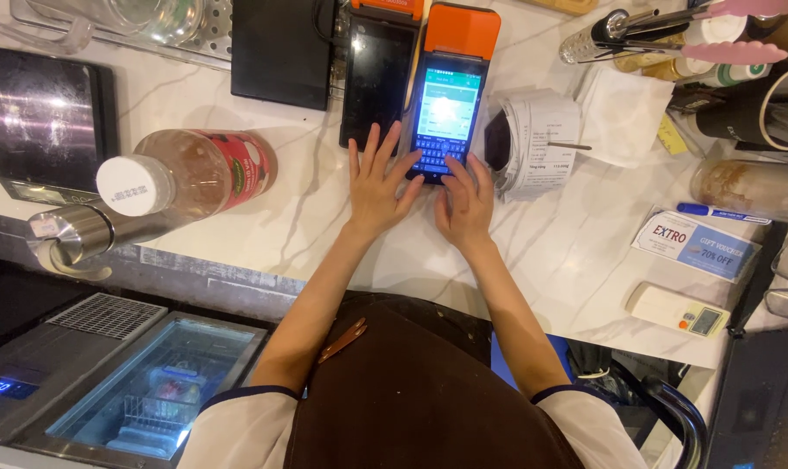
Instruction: The recorder washes a pitcher or kettle in a sink and processes a payment at a POS terminal.
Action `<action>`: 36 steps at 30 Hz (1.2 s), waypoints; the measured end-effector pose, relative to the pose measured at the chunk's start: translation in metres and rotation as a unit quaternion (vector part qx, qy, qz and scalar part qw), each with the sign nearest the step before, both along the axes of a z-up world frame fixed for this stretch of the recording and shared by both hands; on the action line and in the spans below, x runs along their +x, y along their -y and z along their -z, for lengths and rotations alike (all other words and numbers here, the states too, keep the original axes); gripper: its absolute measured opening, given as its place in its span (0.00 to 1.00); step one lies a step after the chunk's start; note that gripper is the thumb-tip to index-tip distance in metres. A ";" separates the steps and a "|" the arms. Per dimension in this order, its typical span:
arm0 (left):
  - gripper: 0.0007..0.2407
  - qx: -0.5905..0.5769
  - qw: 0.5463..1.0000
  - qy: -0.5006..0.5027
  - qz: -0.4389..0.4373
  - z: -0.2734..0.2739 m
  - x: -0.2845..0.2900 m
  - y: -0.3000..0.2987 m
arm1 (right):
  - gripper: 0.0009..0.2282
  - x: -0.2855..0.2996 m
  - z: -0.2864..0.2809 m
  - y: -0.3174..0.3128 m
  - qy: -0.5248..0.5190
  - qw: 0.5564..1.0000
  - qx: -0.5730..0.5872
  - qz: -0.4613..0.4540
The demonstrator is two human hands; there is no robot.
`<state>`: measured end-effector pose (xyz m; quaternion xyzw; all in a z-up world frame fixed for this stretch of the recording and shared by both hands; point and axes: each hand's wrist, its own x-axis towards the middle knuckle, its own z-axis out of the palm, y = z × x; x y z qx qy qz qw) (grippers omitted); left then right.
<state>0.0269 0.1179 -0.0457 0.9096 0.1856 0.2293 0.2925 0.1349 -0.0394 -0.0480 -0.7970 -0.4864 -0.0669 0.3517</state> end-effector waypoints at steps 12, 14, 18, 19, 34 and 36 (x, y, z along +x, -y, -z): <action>0.16 -0.029 0.999 0.000 -0.020 -0.016 0.013 -0.003 | 0.12 -0.001 0.011 0.006 -0.014 0.999 0.036 0.028; 0.16 -0.030 0.999 -0.004 -0.022 -0.019 0.020 -0.005 | 0.11 -0.001 0.011 0.006 -0.014 0.998 0.043 0.035; 0.17 -0.026 0.999 -0.004 -0.021 -0.015 0.027 -0.009 | 0.11 -0.001 0.012 0.007 -0.019 0.998 0.042 0.040; 0.16 -0.025 1.000 -0.007 -0.018 -0.017 0.028 -0.009 | 0.11 -0.001 0.012 0.007 -0.018 0.998 0.045 0.039; 0.15 0.003 1.000 -0.018 0.015 -0.021 0.050 -0.024 | 0.11 -0.001 0.015 0.007 -0.021 0.998 0.048 0.035; 0.15 0.011 1.000 -0.016 0.015 -0.020 0.052 -0.027 | 0.11 -0.001 0.015 0.007 -0.023 0.998 0.046 0.037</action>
